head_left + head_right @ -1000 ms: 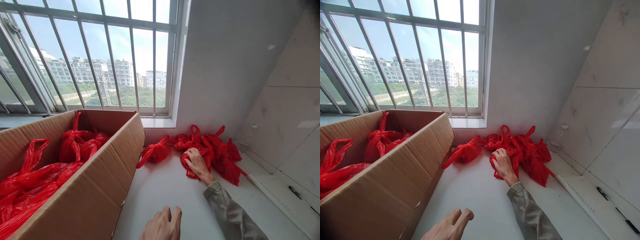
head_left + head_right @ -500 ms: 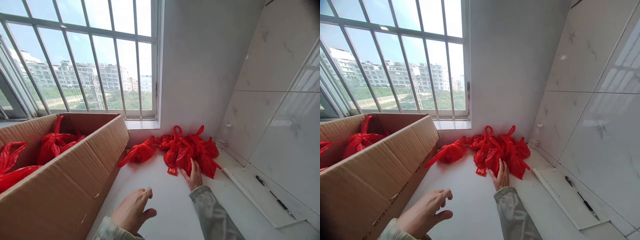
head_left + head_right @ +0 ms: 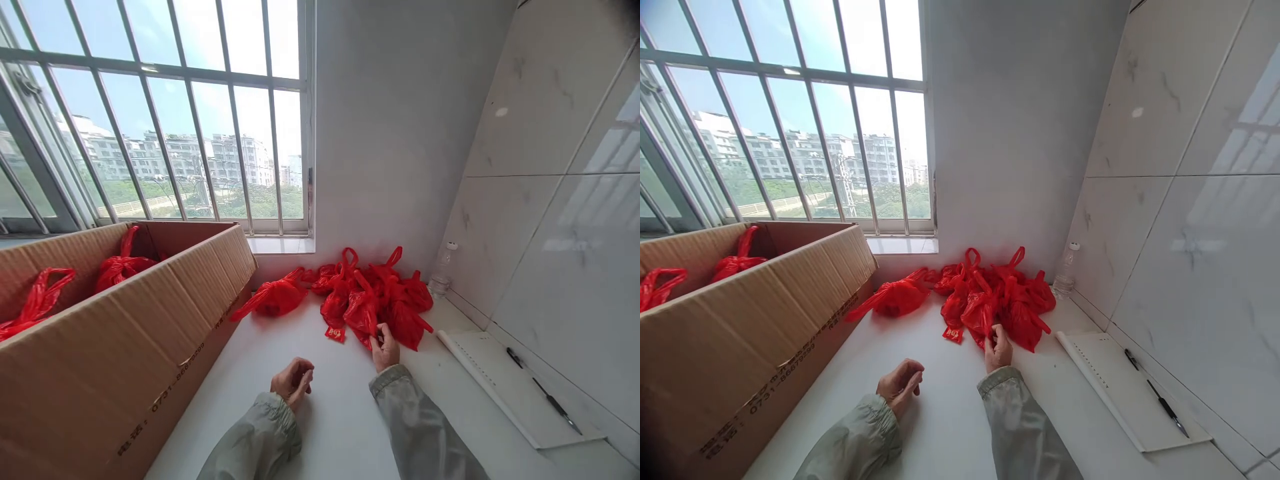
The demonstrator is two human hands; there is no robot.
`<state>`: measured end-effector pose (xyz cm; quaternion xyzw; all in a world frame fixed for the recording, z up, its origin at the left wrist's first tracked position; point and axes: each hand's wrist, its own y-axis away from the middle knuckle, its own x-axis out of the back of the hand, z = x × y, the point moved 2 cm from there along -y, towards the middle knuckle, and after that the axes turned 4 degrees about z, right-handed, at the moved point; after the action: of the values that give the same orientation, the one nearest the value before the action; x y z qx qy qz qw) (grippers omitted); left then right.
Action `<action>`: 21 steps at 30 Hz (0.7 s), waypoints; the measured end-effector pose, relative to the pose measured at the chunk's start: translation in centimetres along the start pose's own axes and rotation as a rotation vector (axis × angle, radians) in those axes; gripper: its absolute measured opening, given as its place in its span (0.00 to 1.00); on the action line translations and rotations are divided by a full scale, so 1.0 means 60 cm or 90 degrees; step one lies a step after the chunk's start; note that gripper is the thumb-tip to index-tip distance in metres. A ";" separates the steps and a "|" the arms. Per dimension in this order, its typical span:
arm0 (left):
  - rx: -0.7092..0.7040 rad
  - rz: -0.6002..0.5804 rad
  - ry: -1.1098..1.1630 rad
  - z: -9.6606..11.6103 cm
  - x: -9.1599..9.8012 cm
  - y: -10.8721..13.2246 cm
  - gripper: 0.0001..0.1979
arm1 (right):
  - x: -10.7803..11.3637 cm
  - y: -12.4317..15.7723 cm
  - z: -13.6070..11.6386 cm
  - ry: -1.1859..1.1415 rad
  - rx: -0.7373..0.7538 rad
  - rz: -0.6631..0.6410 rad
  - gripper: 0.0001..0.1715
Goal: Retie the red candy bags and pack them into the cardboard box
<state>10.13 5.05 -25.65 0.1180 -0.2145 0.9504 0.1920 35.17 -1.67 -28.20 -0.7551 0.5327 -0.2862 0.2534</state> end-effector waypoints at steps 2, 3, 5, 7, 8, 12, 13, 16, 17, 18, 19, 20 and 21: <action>0.012 0.063 0.012 -0.008 0.004 -0.004 0.13 | 0.011 0.026 -0.021 -0.034 0.050 -0.026 0.05; 0.018 0.091 0.017 -0.011 0.005 -0.005 0.14 | 0.017 0.041 -0.033 -0.048 0.075 -0.042 0.05; 0.026 0.134 0.030 -0.017 0.002 -0.005 0.17 | 0.032 0.071 -0.063 -0.077 0.123 -0.078 0.06; 0.023 0.154 0.037 -0.022 -0.004 -0.002 0.20 | 0.044 0.095 -0.100 -0.120 0.186 -0.168 0.05; 0.017 0.158 0.036 -0.023 -0.008 0.000 0.22 | 0.049 0.105 -0.121 -0.145 0.219 -0.237 0.04; -0.036 0.150 0.001 -0.020 -0.017 0.005 0.25 | 0.060 0.126 -0.188 -0.249 0.260 -0.471 0.10; -0.055 0.144 -0.012 -0.017 -0.016 0.006 0.25 | 0.060 0.128 -0.199 -0.264 0.253 -0.494 0.15; -0.127 0.129 -0.047 -0.001 -0.009 0.008 0.24 | 0.048 0.135 -0.214 -0.253 0.262 -0.534 0.20; -0.156 0.126 -0.057 0.006 -0.006 0.008 0.22 | 0.040 0.137 -0.216 -0.236 0.284 -0.543 0.20; -0.187 0.125 -0.066 0.012 -0.002 0.008 0.19 | 0.031 0.140 -0.218 -0.221 0.316 -0.549 0.19; -0.218 0.126 -0.075 0.018 0.001 0.008 0.16 | 0.022 0.143 -0.219 -0.211 0.357 -0.548 0.19; -0.246 0.129 -0.085 0.022 0.003 0.008 0.13 | 0.015 0.145 -0.221 -0.205 0.400 -0.537 0.18; -0.268 0.131 -0.095 0.025 0.006 0.007 0.10 | 0.010 0.146 -0.223 -0.197 0.434 -0.515 0.17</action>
<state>9.88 4.13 -24.38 0.1225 -0.4321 0.8881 0.0979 20.15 -5.94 -24.68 -0.8078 0.0340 -0.4028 0.4290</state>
